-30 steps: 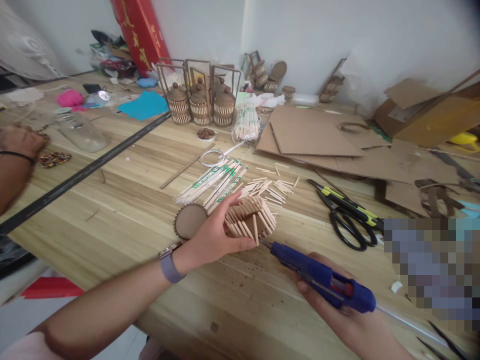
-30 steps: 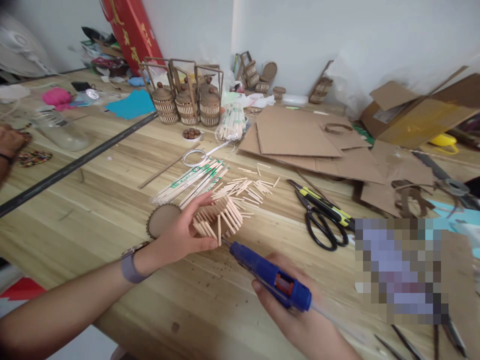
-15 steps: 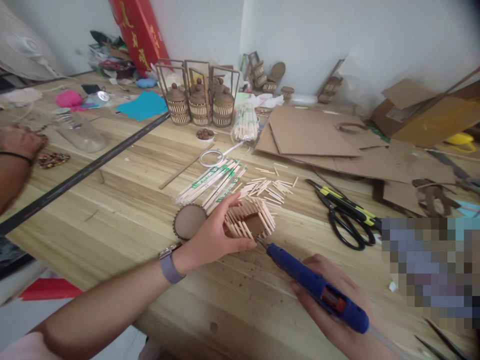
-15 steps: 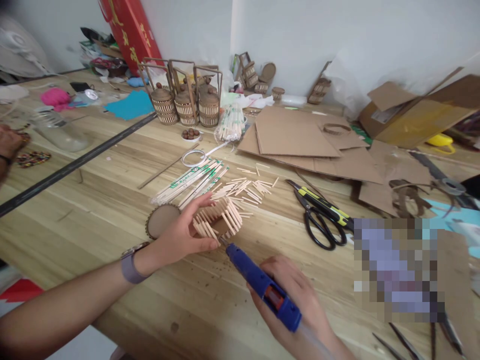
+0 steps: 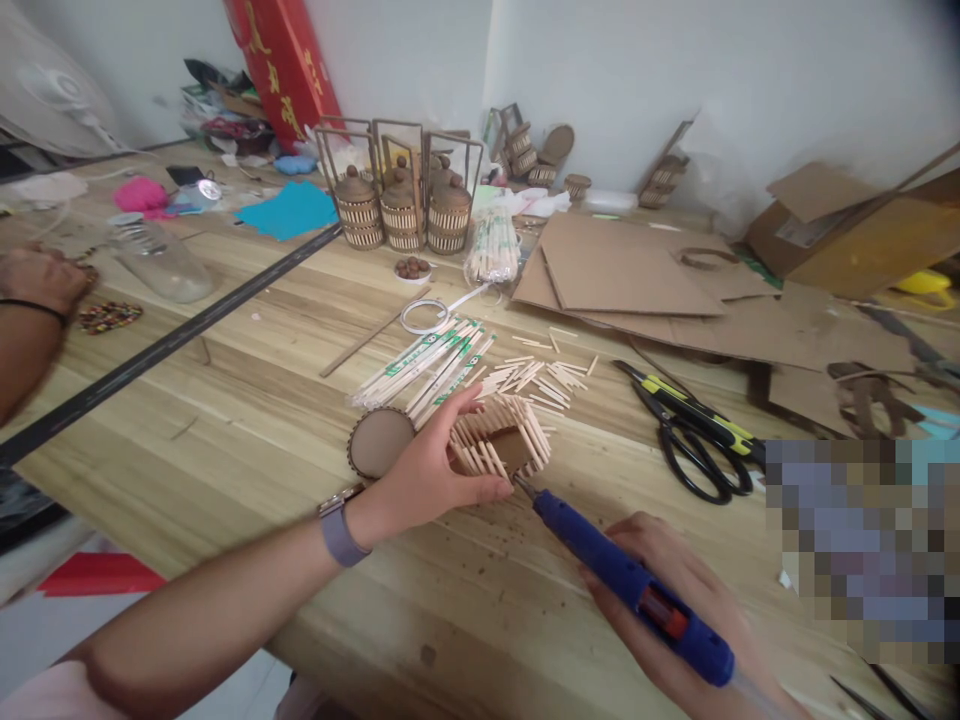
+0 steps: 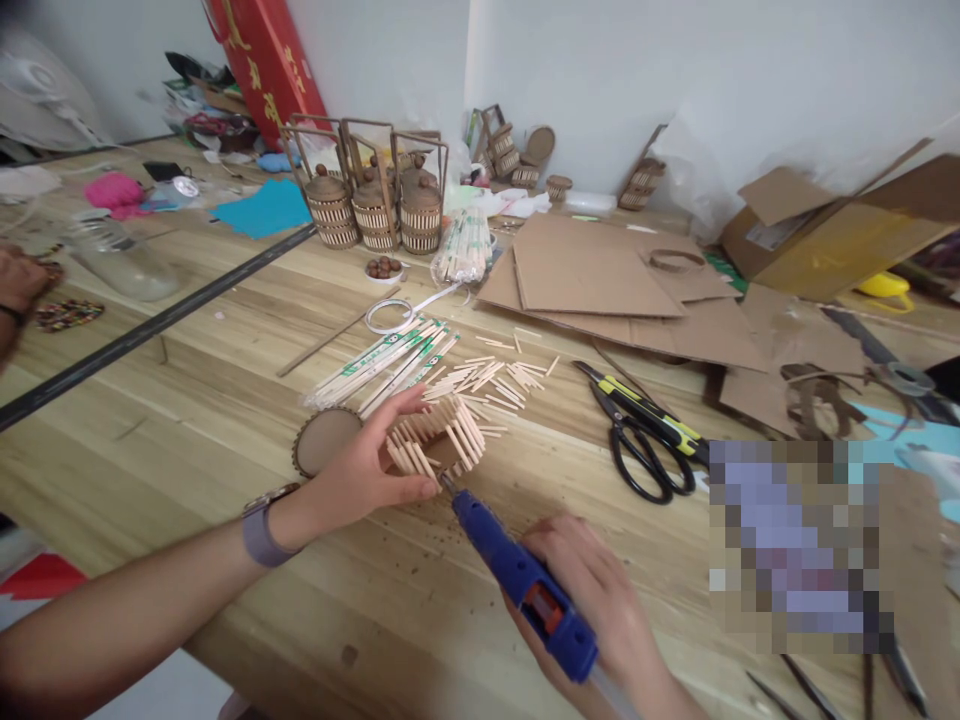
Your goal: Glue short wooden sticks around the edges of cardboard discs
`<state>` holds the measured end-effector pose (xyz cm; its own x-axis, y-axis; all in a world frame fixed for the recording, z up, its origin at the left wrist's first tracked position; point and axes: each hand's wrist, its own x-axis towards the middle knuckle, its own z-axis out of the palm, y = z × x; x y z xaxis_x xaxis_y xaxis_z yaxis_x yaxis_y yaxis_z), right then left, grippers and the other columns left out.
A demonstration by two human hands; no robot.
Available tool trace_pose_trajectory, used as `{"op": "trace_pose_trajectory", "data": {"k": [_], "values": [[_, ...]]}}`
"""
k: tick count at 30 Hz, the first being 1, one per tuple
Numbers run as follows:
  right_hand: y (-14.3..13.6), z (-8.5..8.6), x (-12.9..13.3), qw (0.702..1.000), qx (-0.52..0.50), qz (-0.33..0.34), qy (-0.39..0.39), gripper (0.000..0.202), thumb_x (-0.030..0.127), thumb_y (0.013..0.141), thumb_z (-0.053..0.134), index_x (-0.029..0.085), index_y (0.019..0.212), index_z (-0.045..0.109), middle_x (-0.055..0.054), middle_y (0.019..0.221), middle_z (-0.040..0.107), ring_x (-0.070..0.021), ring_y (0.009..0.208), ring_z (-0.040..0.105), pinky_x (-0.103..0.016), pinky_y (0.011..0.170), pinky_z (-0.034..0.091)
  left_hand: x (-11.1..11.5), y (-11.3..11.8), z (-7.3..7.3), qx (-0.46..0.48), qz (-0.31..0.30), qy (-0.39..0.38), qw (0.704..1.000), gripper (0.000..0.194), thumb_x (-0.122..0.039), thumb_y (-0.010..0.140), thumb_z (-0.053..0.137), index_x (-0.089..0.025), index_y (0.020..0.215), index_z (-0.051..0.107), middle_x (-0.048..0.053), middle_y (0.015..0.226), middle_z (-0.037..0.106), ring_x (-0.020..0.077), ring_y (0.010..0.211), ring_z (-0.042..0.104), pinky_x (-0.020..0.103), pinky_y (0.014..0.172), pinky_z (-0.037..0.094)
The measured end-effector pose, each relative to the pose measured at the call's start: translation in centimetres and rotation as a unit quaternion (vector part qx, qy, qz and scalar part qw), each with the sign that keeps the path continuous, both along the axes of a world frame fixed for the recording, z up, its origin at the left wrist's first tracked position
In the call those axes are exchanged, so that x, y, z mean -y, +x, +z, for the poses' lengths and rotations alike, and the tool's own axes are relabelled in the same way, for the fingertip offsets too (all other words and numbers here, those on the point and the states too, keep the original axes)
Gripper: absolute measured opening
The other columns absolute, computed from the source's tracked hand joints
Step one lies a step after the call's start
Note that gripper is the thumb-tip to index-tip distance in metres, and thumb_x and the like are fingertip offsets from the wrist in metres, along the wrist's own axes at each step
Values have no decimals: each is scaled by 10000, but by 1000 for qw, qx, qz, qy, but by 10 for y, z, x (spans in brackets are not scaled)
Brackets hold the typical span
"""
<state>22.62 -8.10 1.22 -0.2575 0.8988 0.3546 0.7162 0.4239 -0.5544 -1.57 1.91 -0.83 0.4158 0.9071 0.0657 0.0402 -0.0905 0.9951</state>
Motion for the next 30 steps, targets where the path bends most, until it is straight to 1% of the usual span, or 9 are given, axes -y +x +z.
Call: {"op": "trace_pose_trajectory", "data": {"k": [4, 7, 11, 16, 19, 24, 27, 30], "values": [[1, -1, 0, 1000, 2, 2, 7, 75, 196, 851, 580, 246, 900, 554, -21, 786, 611, -195, 699, 598, -326, 643, 460, 0, -1, 1, -8, 2, 1, 1000, 939, -410, 675, 839, -317, 1442, 306, 102, 1466, 363, 324, 1326, 419, 458, 1089, 372], [3, -1, -1, 1000, 11, 15, 12, 92, 188, 850, 580, 243, 914, 544, -22, 783, 604, -195, 695, 582, -329, 632, 453, 0, -1, 1, -8, 3, 0, 1000, 948, -411, 675, 839, -311, 1447, 298, 107, 1463, 368, 324, 1326, 418, 457, 1091, 368], [6, -3, -2, 998, 41, 39, 27, 121, 169, 851, 588, 241, 928, 530, -17, 768, 584, -184, 684, 564, -318, 603, 441, 1, -1, 1, 0, -2, -12, 1000, 953, -412, 677, 837, -305, 1449, 288, 121, 1476, 343, 326, 1326, 416, 449, 1070, 394], [9, -6, 0, 999, 28, 35, 22, 141, 138, 864, 554, 243, 958, 544, -22, 809, 595, -189, 707, 566, -335, 634, 447, 1, -1, 2, 5, -5, -23, 1000, 955, -404, 673, 841, -309, 1446, 289, 126, 1470, 345, 327, 1313, 436, 456, 1061, 402], [9, -6, 0, 998, 24, 43, 30, 138, 154, 865, 547, 246, 967, 549, -23, 811, 606, -198, 708, 573, -342, 639, 440, 1, 0, 3, 14, -4, -27, 1000, 958, -399, 666, 846, -310, 1443, 293, 124, 1454, 359, 329, 1306, 447, 450, 1053, 412], [10, -5, -2, 994, 48, 53, 83, 143, 191, 879, 501, 229, 997, 573, -56, 814, 638, -216, 711, 599, -348, 648, 436, 1, 0, 4, 16, -6, -41, 999, 967, -397, 656, 851, -301, 1440, 294, 134, 1458, 346, 330, 1288, 464, 445, 1027, 437], [12, -4, -4, 990, 64, 67, 102, 154, 198, 893, 478, 219, 1003, 583, -63, 821, 658, -211, 713, 621, -338, 653, 447, 1, -1, 4, 16, -5, -35, 999, 976, -398, 655, 851, -305, 1445, 285, 130, 1458, 344, 328, 1279, 471, 435, 1007, 456], [15, -1, -6, 986, 94, 88, 108, 164, 245, 918, 449, 215, 1017, 576, -74, 820, 671, -224, 710, 631, -349, 648, 460, 0, -1, 4, 10, -2, -22, 1000, 983, -396, 654, 851, -300, 1449, 281, 122, 1439, 370, 325, 1301, 443, 437, 1032, 434]]}}
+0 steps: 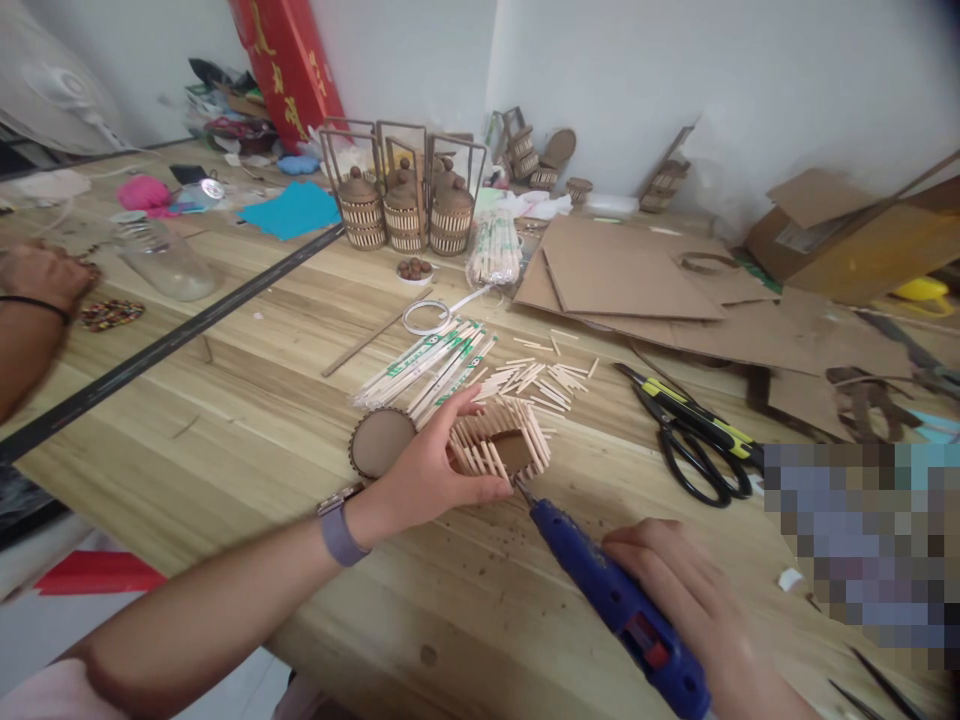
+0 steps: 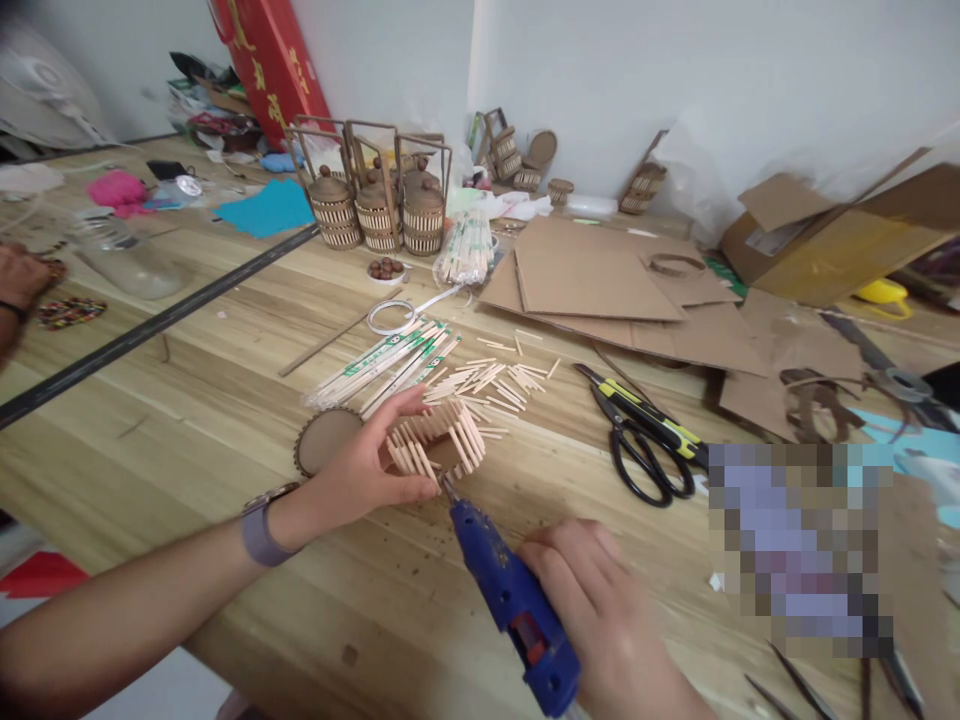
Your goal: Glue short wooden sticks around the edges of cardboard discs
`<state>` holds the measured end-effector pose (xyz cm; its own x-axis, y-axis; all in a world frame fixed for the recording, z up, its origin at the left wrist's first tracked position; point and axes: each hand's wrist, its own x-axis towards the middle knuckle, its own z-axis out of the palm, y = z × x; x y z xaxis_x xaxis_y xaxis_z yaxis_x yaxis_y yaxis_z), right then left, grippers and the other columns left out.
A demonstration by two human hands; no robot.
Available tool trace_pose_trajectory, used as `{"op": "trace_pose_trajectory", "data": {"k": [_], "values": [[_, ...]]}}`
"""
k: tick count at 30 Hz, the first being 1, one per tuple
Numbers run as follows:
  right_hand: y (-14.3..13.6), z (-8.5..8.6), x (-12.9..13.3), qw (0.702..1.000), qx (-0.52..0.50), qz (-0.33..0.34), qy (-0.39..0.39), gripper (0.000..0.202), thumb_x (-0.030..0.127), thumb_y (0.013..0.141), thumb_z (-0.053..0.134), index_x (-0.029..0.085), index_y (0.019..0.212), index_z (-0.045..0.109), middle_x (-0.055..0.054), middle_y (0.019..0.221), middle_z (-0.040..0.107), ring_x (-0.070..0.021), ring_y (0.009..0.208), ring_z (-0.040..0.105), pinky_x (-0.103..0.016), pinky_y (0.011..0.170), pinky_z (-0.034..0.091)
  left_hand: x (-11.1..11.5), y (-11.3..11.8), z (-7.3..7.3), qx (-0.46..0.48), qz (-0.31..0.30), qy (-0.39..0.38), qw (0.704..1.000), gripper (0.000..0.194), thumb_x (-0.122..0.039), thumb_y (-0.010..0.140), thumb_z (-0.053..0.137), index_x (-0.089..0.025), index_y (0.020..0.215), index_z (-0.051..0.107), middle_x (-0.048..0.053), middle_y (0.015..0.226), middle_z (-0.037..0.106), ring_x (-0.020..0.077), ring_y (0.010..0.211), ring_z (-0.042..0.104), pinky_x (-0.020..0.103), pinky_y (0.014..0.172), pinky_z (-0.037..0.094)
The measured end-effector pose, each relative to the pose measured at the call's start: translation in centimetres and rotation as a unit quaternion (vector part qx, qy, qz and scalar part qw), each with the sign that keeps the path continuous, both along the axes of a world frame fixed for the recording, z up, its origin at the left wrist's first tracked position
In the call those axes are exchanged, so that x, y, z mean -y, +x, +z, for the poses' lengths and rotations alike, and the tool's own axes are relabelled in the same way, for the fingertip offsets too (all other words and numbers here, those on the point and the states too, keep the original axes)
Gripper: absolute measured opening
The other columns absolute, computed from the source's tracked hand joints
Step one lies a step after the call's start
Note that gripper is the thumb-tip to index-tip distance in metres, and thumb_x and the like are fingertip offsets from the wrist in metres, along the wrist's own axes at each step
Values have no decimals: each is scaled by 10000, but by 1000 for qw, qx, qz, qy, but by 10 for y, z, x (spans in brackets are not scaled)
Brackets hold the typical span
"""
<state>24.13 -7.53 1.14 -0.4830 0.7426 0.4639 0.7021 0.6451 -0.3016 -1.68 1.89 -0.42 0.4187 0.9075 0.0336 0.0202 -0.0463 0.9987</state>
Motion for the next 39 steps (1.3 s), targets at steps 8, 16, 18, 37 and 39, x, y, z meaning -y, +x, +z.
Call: {"op": "trace_pose_trajectory", "data": {"k": [8, 16, 18, 37, 39], "values": [[0, 11, -5, 997, -11, -32, -71, 122, 223, 885, 524, 247, 938, 631, -51, 776, 691, -209, 664, 648, -329, 624, 506, 0, -2, -3, 24, -9, -21, 999, 962, -389, 687, 832, -357, 1455, 252, 89, 1449, 359, 308, 1280, 474, 435, 1029, 441], [15, 15, -16, 817, -209, -196, -500, 458, 628, 809, 556, 190, 734, 666, 0, 543, 611, -134, 459, 557, -239, 422, 437, 4, -1, 7, -168, 9, 240, 956, 930, -348, 726, 795, -304, 1462, 229, 112, 1481, 334, 337, 1385, 308, 505, 1153, 273], [25, 14, -22, 798, -185, -193, -540, 492, 645, 813, 534, 181, 702, 653, -32, 552, 644, -148, 472, 586, -256, 445, 456, 5, 1, 8, -188, -4, 292, 938, 933, -320, 738, 784, -306, 1466, 201, 119, 1460, 350, 332, 1369, 328, 509, 1139, 299], [-106, 74, -109, 931, 293, -53, -211, 146, 149, 828, 575, 208, 748, 681, -24, 761, 734, -196, 748, 681, -289, 639, 443, 2, 6, 3, -281, 28, 276, 919, 1056, -173, 710, 773, -335, 1477, 66, 98, 1382, 386, 292, 1251, 456, 463, 1014, 467], [-112, 68, -116, 918, 321, -55, -225, 131, 142, 828, 589, 186, 766, 696, -45, 748, 730, -204, 745, 690, -297, 643, 460, 2, 7, 2, -280, 31, 261, 923, 1112, -163, 693, 783, -349, 1480, 19, 100, 1384, 378, 297, 1248, 461, 473, 1005, 472]]}}
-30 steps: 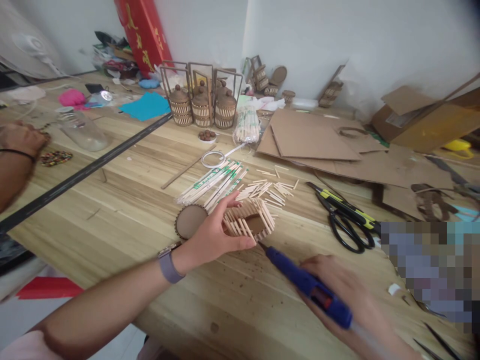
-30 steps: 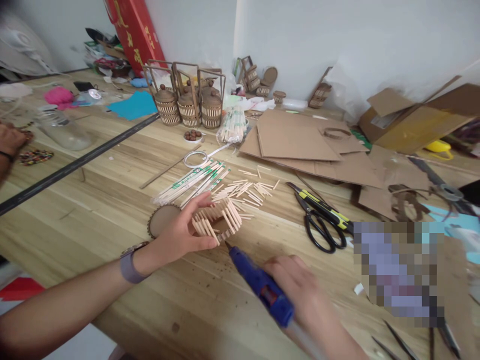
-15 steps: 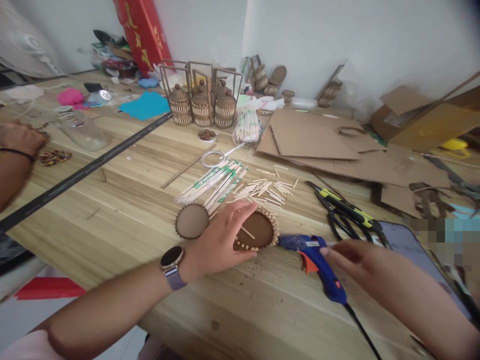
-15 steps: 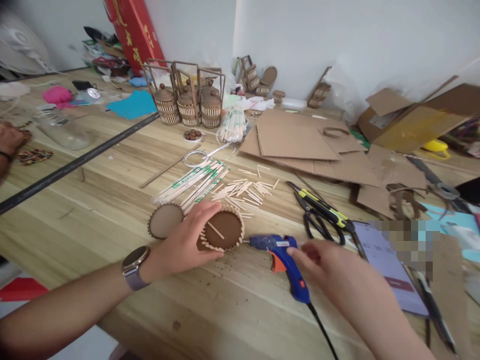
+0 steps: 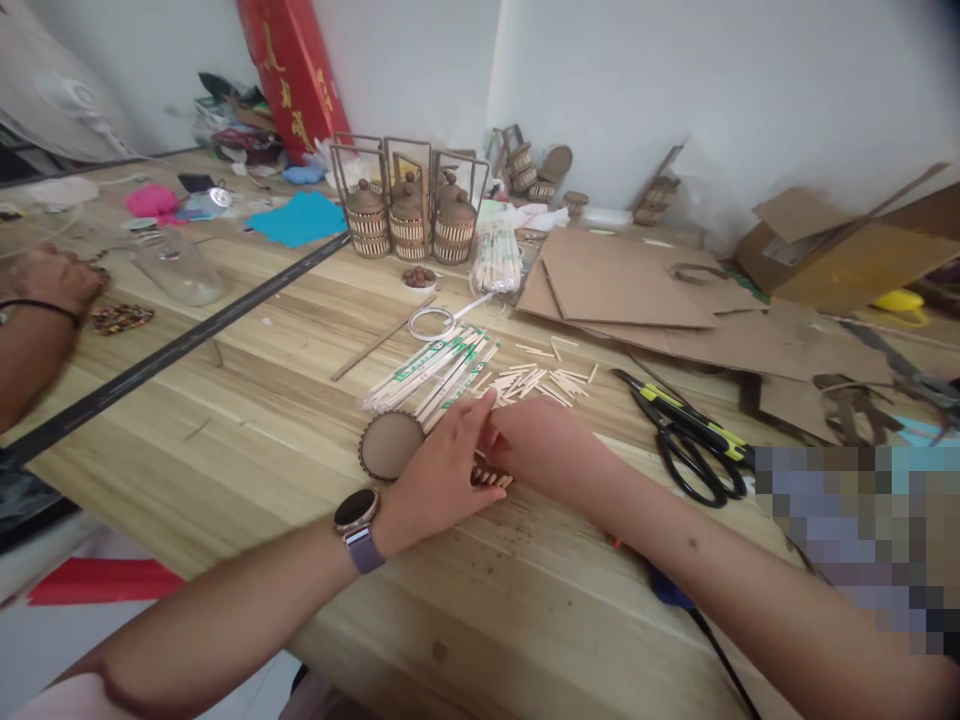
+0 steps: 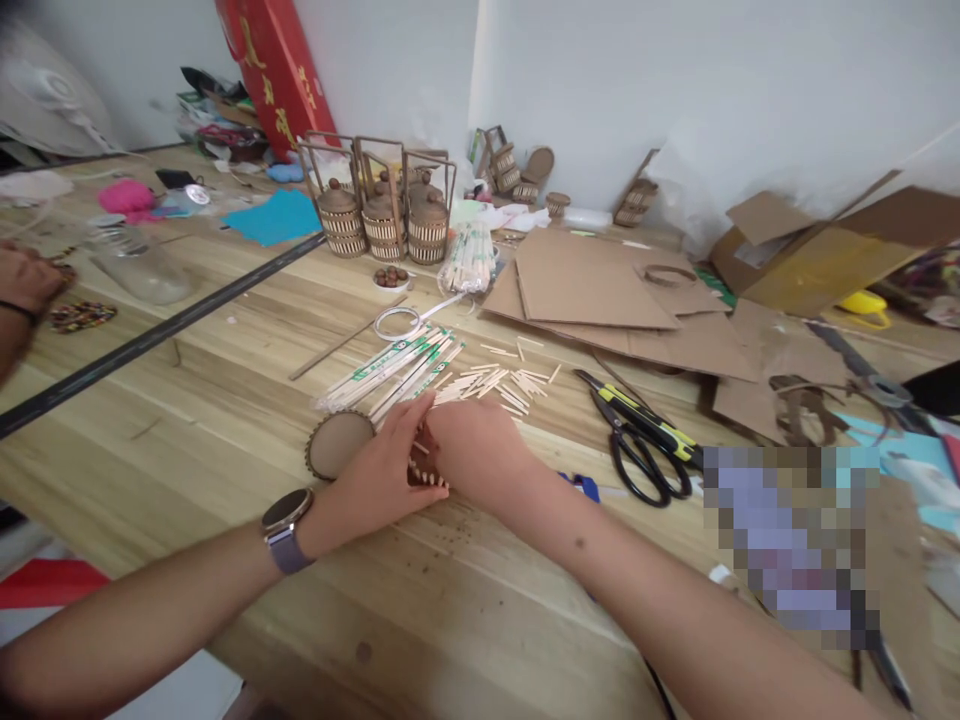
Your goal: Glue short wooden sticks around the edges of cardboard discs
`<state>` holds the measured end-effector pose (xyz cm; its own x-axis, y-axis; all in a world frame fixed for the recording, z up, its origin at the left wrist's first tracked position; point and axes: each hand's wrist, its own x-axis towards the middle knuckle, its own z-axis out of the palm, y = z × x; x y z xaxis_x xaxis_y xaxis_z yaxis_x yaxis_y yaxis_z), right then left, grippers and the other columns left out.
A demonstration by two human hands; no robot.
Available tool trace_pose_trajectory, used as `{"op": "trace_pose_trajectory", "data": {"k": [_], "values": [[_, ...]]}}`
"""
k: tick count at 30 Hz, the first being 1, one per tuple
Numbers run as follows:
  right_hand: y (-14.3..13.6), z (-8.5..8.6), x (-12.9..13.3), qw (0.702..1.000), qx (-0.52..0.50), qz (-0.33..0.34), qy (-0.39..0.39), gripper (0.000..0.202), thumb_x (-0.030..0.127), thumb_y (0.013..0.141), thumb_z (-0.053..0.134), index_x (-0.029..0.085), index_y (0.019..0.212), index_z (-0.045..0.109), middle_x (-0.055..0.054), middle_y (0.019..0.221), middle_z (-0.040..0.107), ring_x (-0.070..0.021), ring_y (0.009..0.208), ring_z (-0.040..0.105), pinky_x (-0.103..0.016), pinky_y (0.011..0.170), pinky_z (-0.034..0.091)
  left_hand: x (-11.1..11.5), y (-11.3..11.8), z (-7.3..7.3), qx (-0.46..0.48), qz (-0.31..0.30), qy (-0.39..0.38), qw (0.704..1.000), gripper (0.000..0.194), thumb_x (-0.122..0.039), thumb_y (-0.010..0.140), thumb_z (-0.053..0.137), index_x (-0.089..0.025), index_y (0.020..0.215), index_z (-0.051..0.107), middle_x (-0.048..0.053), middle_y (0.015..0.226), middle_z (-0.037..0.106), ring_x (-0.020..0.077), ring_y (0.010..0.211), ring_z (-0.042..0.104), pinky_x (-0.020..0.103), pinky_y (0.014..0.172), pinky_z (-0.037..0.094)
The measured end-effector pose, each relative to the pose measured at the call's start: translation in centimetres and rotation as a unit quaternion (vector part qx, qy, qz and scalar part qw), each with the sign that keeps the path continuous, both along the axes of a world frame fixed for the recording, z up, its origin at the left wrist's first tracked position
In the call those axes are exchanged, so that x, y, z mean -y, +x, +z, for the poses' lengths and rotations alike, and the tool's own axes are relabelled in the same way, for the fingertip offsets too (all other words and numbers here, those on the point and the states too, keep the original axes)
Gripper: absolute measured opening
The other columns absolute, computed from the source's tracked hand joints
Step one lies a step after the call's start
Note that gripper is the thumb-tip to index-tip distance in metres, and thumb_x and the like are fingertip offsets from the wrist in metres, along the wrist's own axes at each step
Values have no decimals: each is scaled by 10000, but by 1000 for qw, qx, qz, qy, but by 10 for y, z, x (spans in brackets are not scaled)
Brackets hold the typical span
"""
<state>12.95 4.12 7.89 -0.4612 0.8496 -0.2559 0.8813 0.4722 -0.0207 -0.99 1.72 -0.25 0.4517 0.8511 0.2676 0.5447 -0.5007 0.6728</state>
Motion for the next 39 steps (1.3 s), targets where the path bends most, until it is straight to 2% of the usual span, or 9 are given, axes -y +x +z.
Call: {"op": "trace_pose_trajectory", "data": {"k": [2, 6, 10, 15, 22, 31, 39], "values": [[-3, -4, -4, 999, 31, -3, -13, 122, 170, 871, 583, 163, 828, 696, -48, 783, 722, -195, 764, 687, -317, 682, 496, 0, 0, -1, 8, -1, -10, 1000, 1141, -151, 681, 787, -359, 1482, 1, 102, 1404, 361, 304, 1259, 457, 475, 1006, 471], [-12, -4, -4, 995, 88, -3, -46, 222, 319, 925, 586, 155, 1065, 639, -50, 1038, 680, -175, 880, 662, -385, 781, 546, 0, 0, -3, 22, -5, -13, 1000, 1174, -135, 663, 787, -358, 1483, -24, 110, 1455, 317, 317, 1312, 415, 476, 1020, 458], [-21, 1, -1, 989, 126, 8, -73, 285, 321, 916, 600, 160, 1151, 609, -74, 1145, 646, -199, 953, 649, -407, 810, 545, 0, 0, -5, 31, -4, 0, 1000, 1186, -144, 665, 790, -330, 1486, -47, 135, 1478, 292, 324, 1365, 351, 485, 1062, 414], [-23, 4, -1, 985, 150, 26, -87, 285, 321, 915, 602, 166, 1154, 608, -73, 1151, 644, -201, 961, 648, -407, 814, 543, 0, 0, -6, 40, -5, 0, 999, 1187, -140, 663, 790, -318, 1488, -45, 157, 1469, 290, 338, 1345, 371, 500, 1037, 431], [-22, 2, -1, 985, 153, 40, -67, 290, 322, 917, 598, 164, 1160, 605, -72, 1152, 645, -205, 968, 647, -420, 827, 538, 0, 0, -4, 33, -5, 8, 999, 1211, -114, 657, 787, -336, 1484, -69, 141, 1440, 310, 322, 1321, 394, 482, 1039, 432], [-22, 2, 0, 985, 151, 60, -58, 162, 265, 902, 619, 154, 1008, 669, -41, 1024, 709, -206, 984, 657, -466, 924, 473, 0, 1, -4, 29, -6, 8, 1000, 1232, -102, 651, 793, -353, 1478, -85, 132, 1417, 320, 312, 1281, 435, 459, 1002, 465], [-20, 5, 0, 988, 131, 57, -62, 132, 223, 903, 604, 147, 974, 685, -53, 1043, 719, -210, 1002, 651, -458, 939, 444, 0, 1, -4, 42, -11, 16, 999, 1212, -100, 646, 795, -347, 1484, -44, 118, 1426, 363, 308, 1313, 402, 472, 1049, 417]]}}
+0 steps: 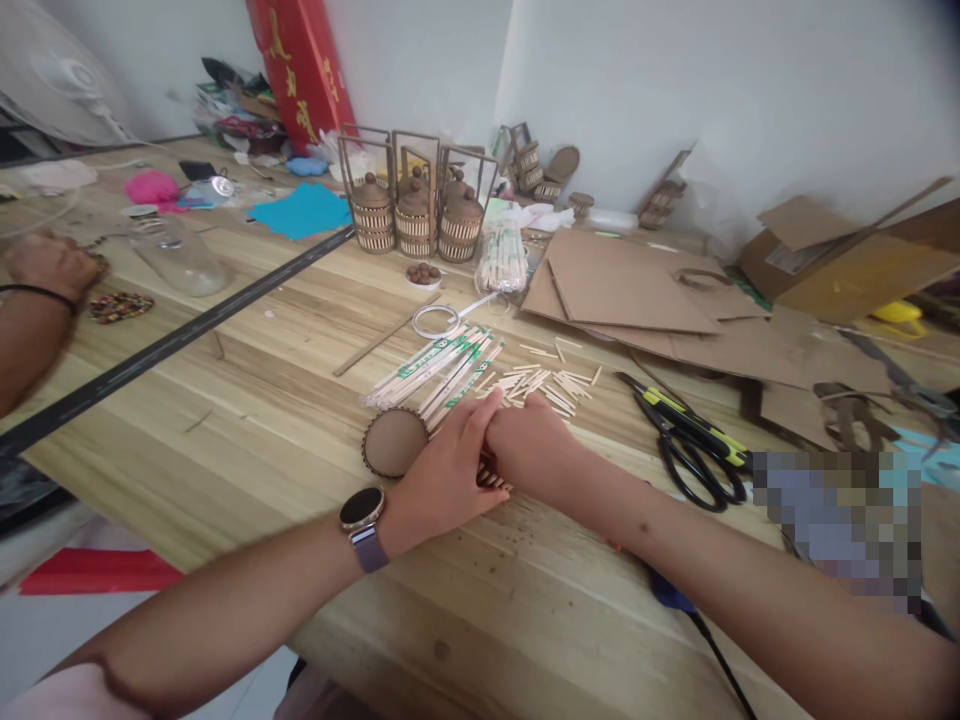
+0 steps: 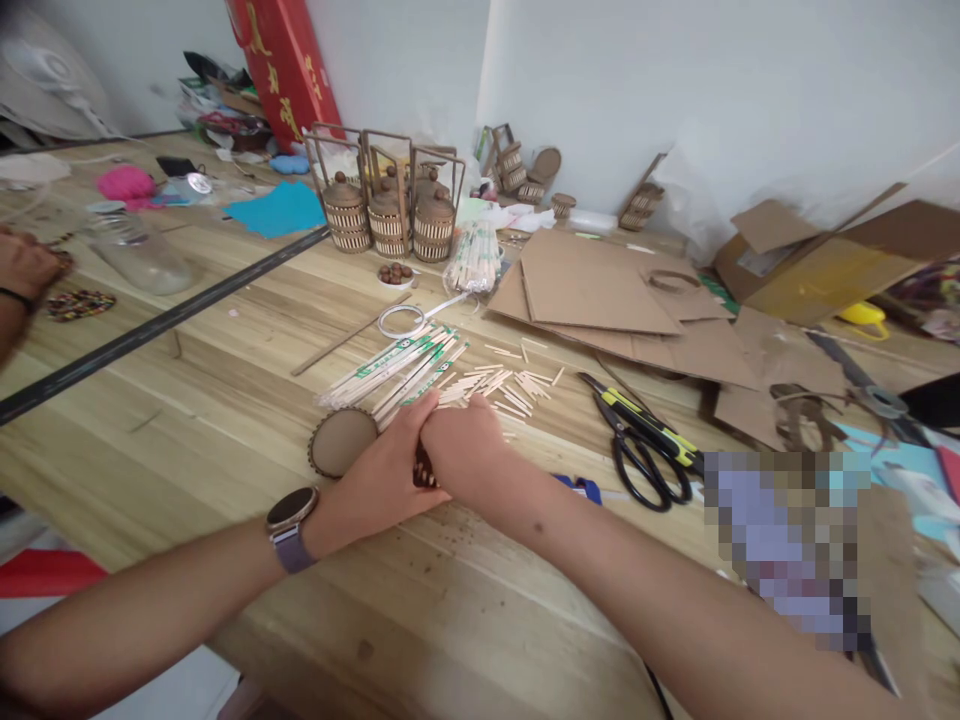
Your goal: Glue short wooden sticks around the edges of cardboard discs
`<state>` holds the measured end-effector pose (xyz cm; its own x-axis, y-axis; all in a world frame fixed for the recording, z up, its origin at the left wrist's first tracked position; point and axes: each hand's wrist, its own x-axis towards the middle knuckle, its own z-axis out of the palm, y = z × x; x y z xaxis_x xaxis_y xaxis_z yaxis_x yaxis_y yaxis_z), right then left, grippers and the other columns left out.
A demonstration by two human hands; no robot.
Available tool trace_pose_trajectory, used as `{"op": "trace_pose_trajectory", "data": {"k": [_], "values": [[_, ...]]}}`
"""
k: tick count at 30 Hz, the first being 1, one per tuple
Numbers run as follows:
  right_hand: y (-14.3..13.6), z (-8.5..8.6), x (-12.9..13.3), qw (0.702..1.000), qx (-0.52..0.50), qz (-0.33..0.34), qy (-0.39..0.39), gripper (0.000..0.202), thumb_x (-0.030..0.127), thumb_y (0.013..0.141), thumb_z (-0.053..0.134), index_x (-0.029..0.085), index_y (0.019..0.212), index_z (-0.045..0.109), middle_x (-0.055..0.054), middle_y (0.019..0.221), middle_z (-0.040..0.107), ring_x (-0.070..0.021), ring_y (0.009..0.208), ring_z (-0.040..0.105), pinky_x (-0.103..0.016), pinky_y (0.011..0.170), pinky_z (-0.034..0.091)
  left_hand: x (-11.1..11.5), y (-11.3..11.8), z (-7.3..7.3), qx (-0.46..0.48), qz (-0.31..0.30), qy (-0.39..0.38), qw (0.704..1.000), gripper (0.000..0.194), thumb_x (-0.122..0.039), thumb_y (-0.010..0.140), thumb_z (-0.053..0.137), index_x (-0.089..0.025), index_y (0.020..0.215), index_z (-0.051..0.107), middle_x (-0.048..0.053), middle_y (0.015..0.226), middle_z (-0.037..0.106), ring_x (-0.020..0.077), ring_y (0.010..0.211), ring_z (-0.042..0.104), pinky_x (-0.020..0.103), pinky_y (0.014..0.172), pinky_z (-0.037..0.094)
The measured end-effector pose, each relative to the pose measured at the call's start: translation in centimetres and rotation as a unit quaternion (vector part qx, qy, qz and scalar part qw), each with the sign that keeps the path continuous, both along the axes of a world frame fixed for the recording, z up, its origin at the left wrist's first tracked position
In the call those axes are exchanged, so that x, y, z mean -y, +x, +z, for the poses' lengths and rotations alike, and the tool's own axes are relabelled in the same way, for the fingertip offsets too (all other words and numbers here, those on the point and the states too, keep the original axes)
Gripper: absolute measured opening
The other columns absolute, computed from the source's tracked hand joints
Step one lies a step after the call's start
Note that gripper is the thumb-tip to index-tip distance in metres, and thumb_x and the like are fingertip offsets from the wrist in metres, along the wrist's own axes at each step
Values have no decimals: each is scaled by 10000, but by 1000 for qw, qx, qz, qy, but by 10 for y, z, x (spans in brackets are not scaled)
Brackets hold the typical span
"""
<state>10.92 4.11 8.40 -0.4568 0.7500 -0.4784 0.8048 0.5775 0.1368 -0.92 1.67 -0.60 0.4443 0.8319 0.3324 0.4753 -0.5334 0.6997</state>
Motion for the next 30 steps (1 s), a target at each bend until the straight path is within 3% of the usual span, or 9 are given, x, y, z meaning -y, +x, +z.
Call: {"op": "trace_pose_trajectory", "data": {"k": [6, 9, 13, 14, 17, 21, 26, 30], "values": [[4, 2, 0, 998, -62, -12, -1, 108, 160, 866, 601, 147, 868, 708, -75, 944, 745, -217, 927, 669, -415, 901, 430, 0, -1, -1, -2, -12, -1, 1000, 1162, -140, 669, 787, -326, 1492, -11, 100, 1388, 442, 311, 1300, 422, 496, 1078, 379], [11, 9, 0, 992, -116, -46, 23, 132, 133, 830, 583, 158, 774, 699, -69, 820, 744, -210, 804, 676, -345, 778, 441, 0, -2, 0, -7, -4, -4, 1000, 1116, -180, 692, 777, -307, 1495, 12, 109, 1346, 480, 310, 1245, 477, 492, 1041, 417], [32, 17, 8, 963, -220, -125, 94, 171, 226, 893, 481, 188, 908, 648, -30, 835, 714, -156, 738, 631, -260, 629, 420, -3, -4, 0, -4, 6, 25, 1000, 1060, -202, 724, 750, -294, 1493, 26, 111, 1455, 373, 300, 1348, 377, 474, 1114, 347], [38, 16, 11, 947, -262, -150, 109, 174, 245, 897, 468, 198, 909, 635, -20, 827, 702, -149, 728, 618, -255, 623, 419, -3, -5, 0, -7, 8, 31, 999, 1053, -200, 728, 745, -298, 1492, 27, 106, 1473, 350, 297, 1368, 350, 471, 1128, 329], [57, 5, 21, 859, -432, -258, 95, 125, 284, 833, 531, 216, 851, 634, -18, 800, 676, -166, 700, 593, -283, 627, 433, -4, -7, 1, -22, 11, 49, 999, 1033, -203, 742, 738, -299, 1493, 36, 102, 1477, 341, 294, 1376, 332, 474, 1135, 319], [73, -15, 31, 761, -529, -373, 32, 248, 342, 817, 569, 214, 1019, 632, -85, 1039, 682, -235, 922, 620, -387, 830, 466, -5, -9, 7, -63, -2, 94, 994, 929, -250, 784, 712, -268, 1485, 102, 120, 1449, 377, 306, 1337, 366, 492, 1113, 334], [68, -28, 40, 667, -619, -400, -111, 410, 447, 961, 314, 222, 1156, 597, -92, 1189, 682, -224, 1139, 605, -383, 948, 472, -5, -7, 26, -124, -52, 167, 977, 817, -216, 821, 631, -242, 1475, 142, 136, 1395, 420, 332, 1278, 390, 536, 1083, 324], [55, -26, 46, 579, -685, -397, -193, 553, 453, 992, 122, 170, 1289, 493, -131, 1314, 613, -215, 1167, 599, -360, 923, 506, -5, -2, 61, -203, -117, 261, 937, 745, -144, 838, 581, -190, 1468, 187, 168, 1355, 435, 354, 1256, 381, 544, 1069, 310]]}}
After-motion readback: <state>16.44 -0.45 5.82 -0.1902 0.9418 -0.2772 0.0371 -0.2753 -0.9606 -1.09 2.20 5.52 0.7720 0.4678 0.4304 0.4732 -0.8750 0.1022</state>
